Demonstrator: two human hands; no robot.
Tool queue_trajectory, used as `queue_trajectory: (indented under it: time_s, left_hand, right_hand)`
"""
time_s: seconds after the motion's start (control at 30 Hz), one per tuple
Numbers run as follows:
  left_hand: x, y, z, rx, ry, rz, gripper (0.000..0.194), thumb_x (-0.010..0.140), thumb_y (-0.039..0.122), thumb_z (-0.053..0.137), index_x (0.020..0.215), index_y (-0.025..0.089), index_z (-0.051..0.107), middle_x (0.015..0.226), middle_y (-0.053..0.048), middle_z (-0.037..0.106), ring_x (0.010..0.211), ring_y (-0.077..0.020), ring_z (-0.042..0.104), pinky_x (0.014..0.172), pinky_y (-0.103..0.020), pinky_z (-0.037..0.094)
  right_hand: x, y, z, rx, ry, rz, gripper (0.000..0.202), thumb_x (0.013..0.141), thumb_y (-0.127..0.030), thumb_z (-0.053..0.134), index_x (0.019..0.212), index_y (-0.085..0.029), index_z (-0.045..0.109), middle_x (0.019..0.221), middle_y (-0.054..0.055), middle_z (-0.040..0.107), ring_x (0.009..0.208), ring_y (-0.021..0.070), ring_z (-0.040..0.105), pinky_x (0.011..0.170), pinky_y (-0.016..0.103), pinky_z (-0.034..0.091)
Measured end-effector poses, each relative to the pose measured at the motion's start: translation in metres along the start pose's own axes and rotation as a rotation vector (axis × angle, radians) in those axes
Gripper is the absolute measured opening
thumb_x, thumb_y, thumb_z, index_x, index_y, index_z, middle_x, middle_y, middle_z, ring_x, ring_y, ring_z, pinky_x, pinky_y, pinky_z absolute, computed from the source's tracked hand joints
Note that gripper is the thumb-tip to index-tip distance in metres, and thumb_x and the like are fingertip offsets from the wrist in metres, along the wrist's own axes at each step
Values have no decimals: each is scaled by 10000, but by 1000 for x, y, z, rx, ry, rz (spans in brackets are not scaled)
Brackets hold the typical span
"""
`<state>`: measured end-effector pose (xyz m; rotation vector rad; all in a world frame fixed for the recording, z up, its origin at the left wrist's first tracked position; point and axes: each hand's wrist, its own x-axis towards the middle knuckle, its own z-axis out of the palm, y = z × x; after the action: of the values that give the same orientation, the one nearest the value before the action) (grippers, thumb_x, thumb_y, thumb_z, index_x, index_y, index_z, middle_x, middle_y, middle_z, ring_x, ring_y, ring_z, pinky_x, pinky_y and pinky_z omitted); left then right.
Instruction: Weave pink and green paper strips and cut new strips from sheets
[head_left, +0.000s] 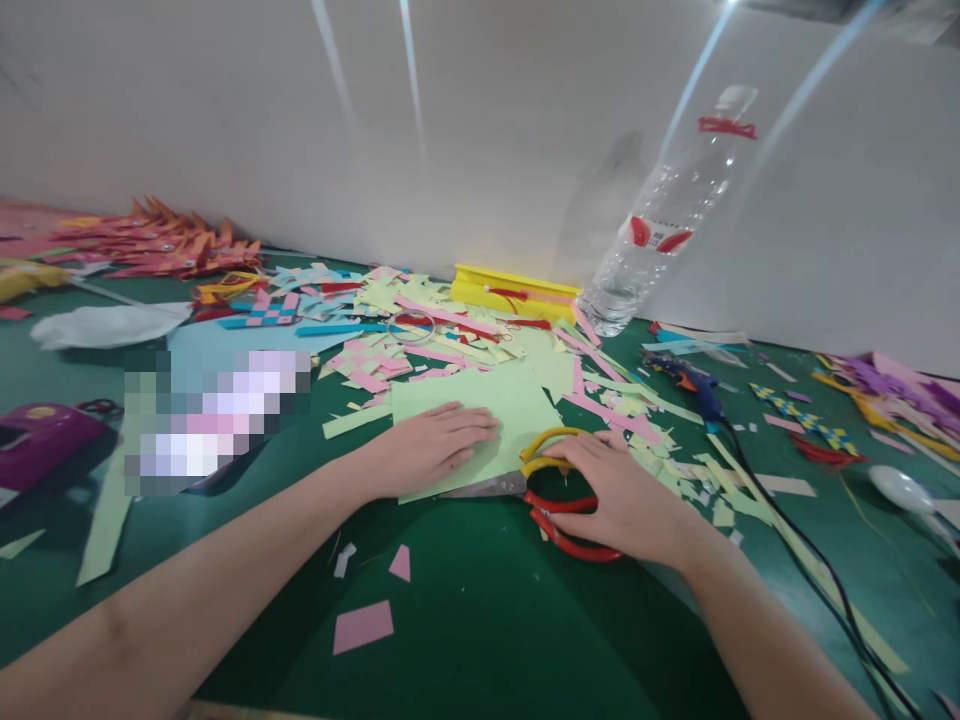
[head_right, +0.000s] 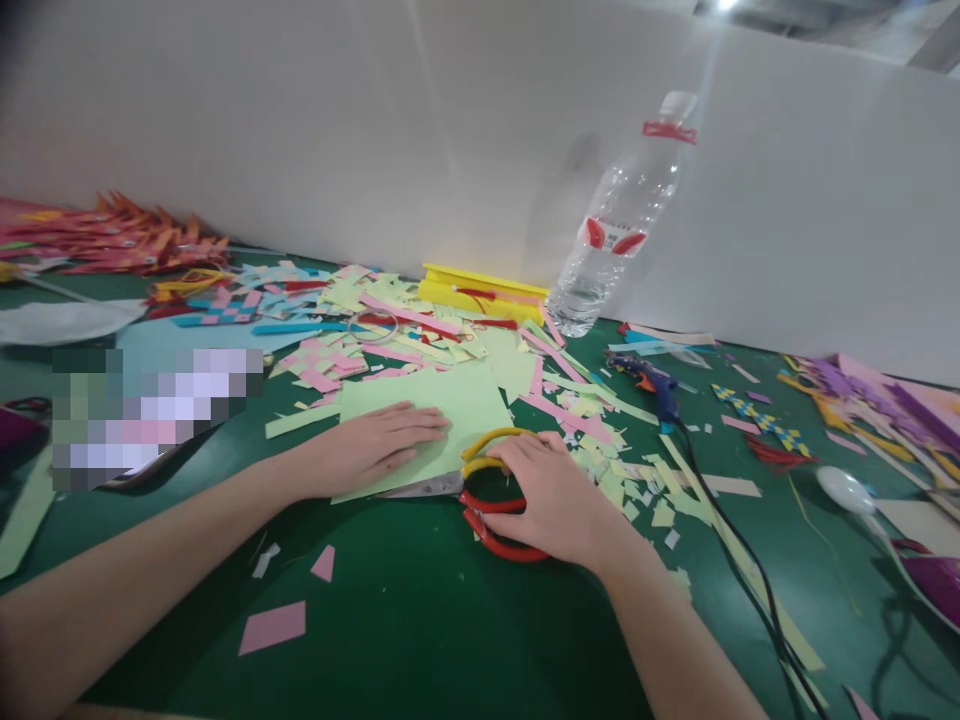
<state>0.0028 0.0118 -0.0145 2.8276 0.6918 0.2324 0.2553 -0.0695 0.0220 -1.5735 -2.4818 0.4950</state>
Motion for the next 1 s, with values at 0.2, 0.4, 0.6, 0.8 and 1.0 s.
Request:
queue_trajectory:
  time_s: [0.2,0.4,0.6,0.8,1.0]
  left_hand:
    - [0,-1,1,16,18,15,385,994,226,316,1350,183,456,1441,-47,465,1355,-166,365,1150,-382,222]
    - [3,1,4,89,153,49,310,966,221,378,1212,167,558,1286,-97,572,1235,-213,481,1100,-421,300]
    - [5,2,5,66,217,6,296,972,236,371,1100,137,618,1163,-100,639,1091,-216,568,970,-378,447]
    - [4,2,5,-37,165,-36,329,975,228,347,1145,169,623,1275,-79,601,1177,-189,541,1005,-336,440]
    - [5,1,9,-29,116,-22,367,981,189,319,1247,130,565,1382,-94,524,1298,-187,438,1124,-382,305]
  right_hand:
    - [-1,0,-5,32,-68,21,384,751,-405,626,1086,-226,578,1136,66,634,1083,277,510,892,415,400]
    - [-1,-1,-6,38,-39,31,369,739,-405,626,1062,-231,584,1114,61,639,1066,273,516,902,418,400]
    - [-3,7,-8,55,-47,100,377,711,-424,656,1051,-275,588,1117,32,629,1076,270,507,890,409,414]
    - [-3,6,-6,41,-33,97,372,730,-446,642,1053,-269,585,1114,34,632,1035,259,530,891,415,409]
    - [-1,-4,4,21,22,42,390,762,-438,616,1089,-231,569,1099,68,636,1029,271,521,853,413,426]
